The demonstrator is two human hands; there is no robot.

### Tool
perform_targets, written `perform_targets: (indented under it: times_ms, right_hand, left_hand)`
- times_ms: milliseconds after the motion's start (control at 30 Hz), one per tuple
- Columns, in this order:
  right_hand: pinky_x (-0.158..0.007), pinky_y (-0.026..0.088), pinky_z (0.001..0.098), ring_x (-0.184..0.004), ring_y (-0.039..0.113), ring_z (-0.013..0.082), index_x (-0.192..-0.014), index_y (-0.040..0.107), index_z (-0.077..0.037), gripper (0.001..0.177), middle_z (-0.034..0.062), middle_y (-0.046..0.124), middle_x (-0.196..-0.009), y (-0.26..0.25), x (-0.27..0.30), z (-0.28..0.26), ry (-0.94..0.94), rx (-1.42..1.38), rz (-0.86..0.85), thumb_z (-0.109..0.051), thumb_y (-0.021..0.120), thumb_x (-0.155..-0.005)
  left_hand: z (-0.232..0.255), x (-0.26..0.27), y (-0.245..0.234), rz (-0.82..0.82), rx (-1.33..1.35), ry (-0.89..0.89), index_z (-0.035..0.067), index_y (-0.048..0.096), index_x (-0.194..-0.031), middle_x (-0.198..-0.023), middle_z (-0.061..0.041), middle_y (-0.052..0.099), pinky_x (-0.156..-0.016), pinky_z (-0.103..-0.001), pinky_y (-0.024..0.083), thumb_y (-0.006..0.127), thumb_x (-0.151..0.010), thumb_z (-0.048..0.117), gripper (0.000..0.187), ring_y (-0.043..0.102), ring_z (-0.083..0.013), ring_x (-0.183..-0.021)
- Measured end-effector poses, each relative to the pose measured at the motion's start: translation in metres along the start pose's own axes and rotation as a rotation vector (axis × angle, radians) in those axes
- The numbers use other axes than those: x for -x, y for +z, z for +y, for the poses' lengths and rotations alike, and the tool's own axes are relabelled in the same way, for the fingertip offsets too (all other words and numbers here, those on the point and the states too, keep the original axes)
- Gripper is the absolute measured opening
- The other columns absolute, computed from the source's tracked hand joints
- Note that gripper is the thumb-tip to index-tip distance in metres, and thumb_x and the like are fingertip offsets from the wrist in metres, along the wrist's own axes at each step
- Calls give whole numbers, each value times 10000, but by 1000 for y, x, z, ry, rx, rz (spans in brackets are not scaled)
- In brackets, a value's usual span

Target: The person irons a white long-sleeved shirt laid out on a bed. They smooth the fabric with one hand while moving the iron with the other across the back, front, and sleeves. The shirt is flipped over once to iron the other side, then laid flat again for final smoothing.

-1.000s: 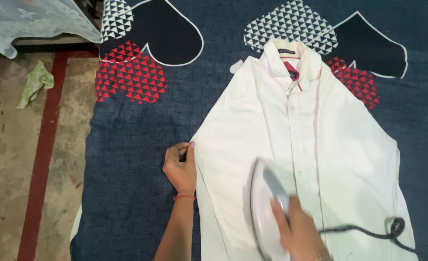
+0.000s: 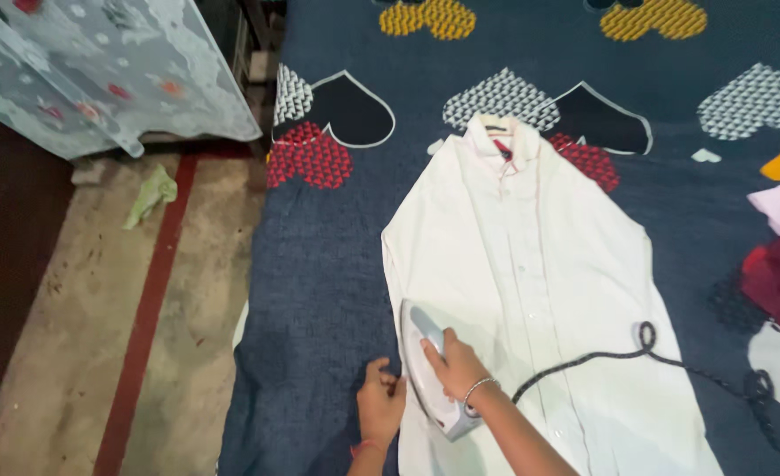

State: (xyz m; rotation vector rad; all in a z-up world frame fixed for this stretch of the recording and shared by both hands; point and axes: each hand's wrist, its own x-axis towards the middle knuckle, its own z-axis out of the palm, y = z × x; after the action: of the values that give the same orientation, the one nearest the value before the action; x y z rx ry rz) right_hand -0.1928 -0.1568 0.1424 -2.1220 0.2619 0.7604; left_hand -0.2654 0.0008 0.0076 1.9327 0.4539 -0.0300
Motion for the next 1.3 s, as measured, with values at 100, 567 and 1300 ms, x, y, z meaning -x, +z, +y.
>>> perform_targets:
  times_ms: [100,567,1300]
  right_hand:
    - [-449,557,373,-449,656,223,-1103,429,15,525,176,668,-663,12,22,10,-29,-35,-24,-494,511,-998]
    - [-923,571,423,-1101,702,238,-1247,550,-83,416,90,672,-1227,-105,87,79,-185,-984,53,-79,670,-849]
    - [-866,620,328,-999,751,172,-1214,606,-1,557,100,768,-1155,-397,98,437,-258,-539,655,150,780,-707]
  left_hand:
    - [-13,30,-9,-27,-5,73,32,624,-1180,-749,-92,727,-652,-330,588,760,-800,52,404,741,-217,-662]
    - [92,72,11,98,-323,259,57,645,-1270,-1345,-206,604,-1060,-441,451,725,-860,209,444,520,-389,-1317]
    - [197,149,324,-56,-434,355,114,633,-1254,-1365,-127,589,-1119,-495,408,661,-883,158,375,440,-359,-1417]
